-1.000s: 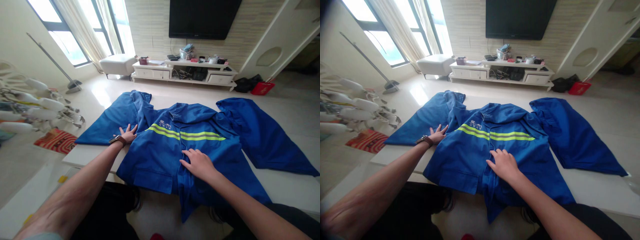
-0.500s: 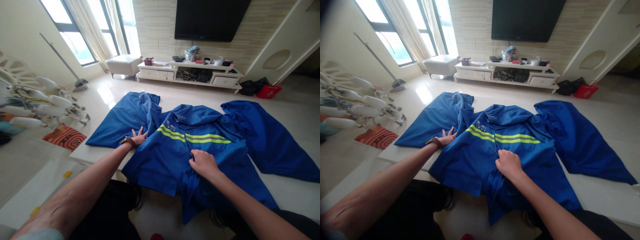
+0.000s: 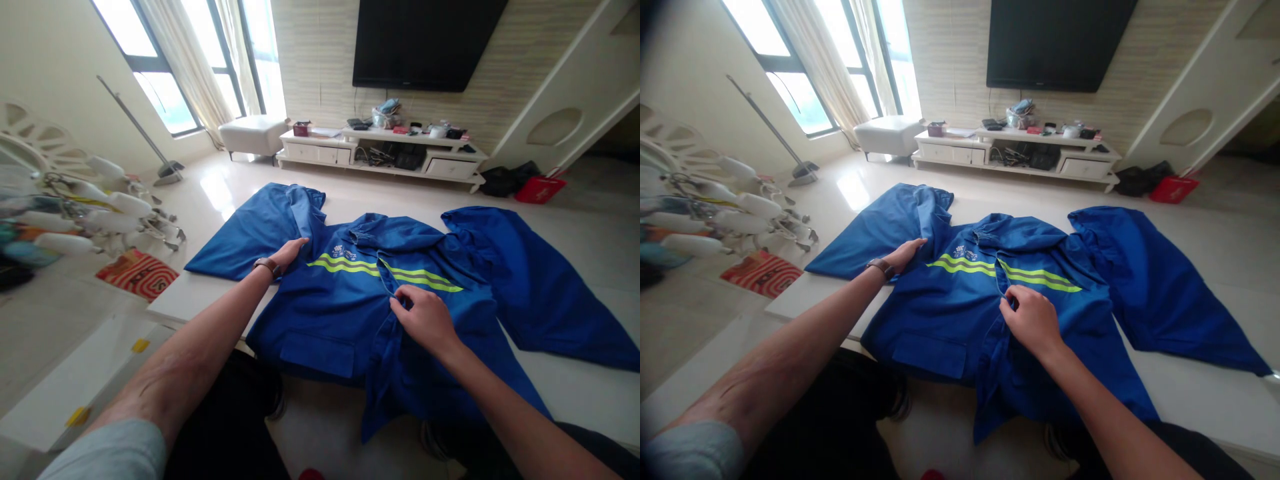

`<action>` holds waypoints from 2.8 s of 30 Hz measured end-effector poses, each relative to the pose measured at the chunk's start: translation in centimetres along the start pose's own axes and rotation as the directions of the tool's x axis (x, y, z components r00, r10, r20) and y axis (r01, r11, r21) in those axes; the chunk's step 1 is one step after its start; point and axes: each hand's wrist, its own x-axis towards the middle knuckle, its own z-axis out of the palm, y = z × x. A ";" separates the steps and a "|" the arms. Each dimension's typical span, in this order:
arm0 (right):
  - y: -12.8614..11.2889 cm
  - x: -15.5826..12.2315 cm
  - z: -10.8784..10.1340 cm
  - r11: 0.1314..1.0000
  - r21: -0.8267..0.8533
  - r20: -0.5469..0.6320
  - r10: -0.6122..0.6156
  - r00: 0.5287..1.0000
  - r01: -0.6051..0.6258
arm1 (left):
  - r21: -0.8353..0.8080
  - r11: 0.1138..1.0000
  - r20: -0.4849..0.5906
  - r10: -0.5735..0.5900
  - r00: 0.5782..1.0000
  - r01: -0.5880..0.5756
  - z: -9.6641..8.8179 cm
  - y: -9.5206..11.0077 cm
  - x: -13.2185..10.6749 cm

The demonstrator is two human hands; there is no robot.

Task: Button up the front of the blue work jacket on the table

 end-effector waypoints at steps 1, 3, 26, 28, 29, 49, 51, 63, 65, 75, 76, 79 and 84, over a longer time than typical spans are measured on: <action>-0.1 -0.1 0.0 1.000 -0.018 -0.007 -0.021 1.000 0.021 | -0.066 0.998 -0.011 0.002 1.000 -0.003 0.6 0.7 0.0; -0.2 -0.3 -0.1 0.997 -0.058 -0.007 -0.045 0.999 0.045 | -0.165 0.982 -0.069 0.076 0.995 -0.087 1.3 2.2 -0.3; -0.5 0.0 0.4 0.986 0.148 0.211 0.050 0.976 -0.082 | 0.285 0.805 0.421 0.383 0.822 -0.520 8.6 6.7 -14.5; -0.5 0.1 0.4 0.965 0.251 0.214 0.024 0.976 -0.079 | 0.359 0.742 0.485 0.370 0.793 -0.566 10.6 6.2 -15.7; -0.5 0.1 0.3 0.952 0.296 0.219 0.009 0.976 -0.075 | 0.408 0.707 0.488 0.366 0.793 -0.578 11.2 6.1 -15.9; -0.1 0.7 -0.8 0.978 0.206 0.249 -0.047 0.967 -0.006 | 0.529 0.667 0.533 0.220 0.817 -0.524 12.9 8.4 -13.6; 0.0 0.7 -1.0 0.984 0.178 0.266 -0.076 0.961 0.029 | 0.526 0.665 0.530 0.231 0.816 -0.530 12.9 8.5 -13.6; 1.5 1.2 0.2 0.972 0.213 0.263 -0.153 0.952 0.098 | 0.530 0.638 0.504 0.294 0.812 -0.559 13.1 8.0 -13.6; 1.6 1.2 0.3 0.973 0.213 0.258 -0.146 0.955 0.091 | 0.531 0.637 0.497 0.301 0.814 -0.559 13.2 7.9 -13.6; 2.3 1.6 0.5 0.960 0.274 0.311 -0.143 0.940 0.056 | 0.489 0.672 0.502 0.304 0.809 -0.556 13.3 8.2 -13.7; 2.4 1.6 0.5 0.957 0.285 0.308 -0.143 0.940 0.053 | 0.492 0.670 0.501 0.303 0.811 -0.555 13.2 8.2 -13.7; 2.7 1.7 0.6 0.950 0.310 0.296 -0.140 0.945 0.044 | 0.491 0.669 0.507 0.302 0.808 -0.558 13.1 8.3 -13.7; 2.7 1.6 0.8 0.936 0.351 0.326 -0.142 0.934 0.020 | 0.452 0.676 0.553 0.300 0.777 -0.582 13.1 8.3 -13.6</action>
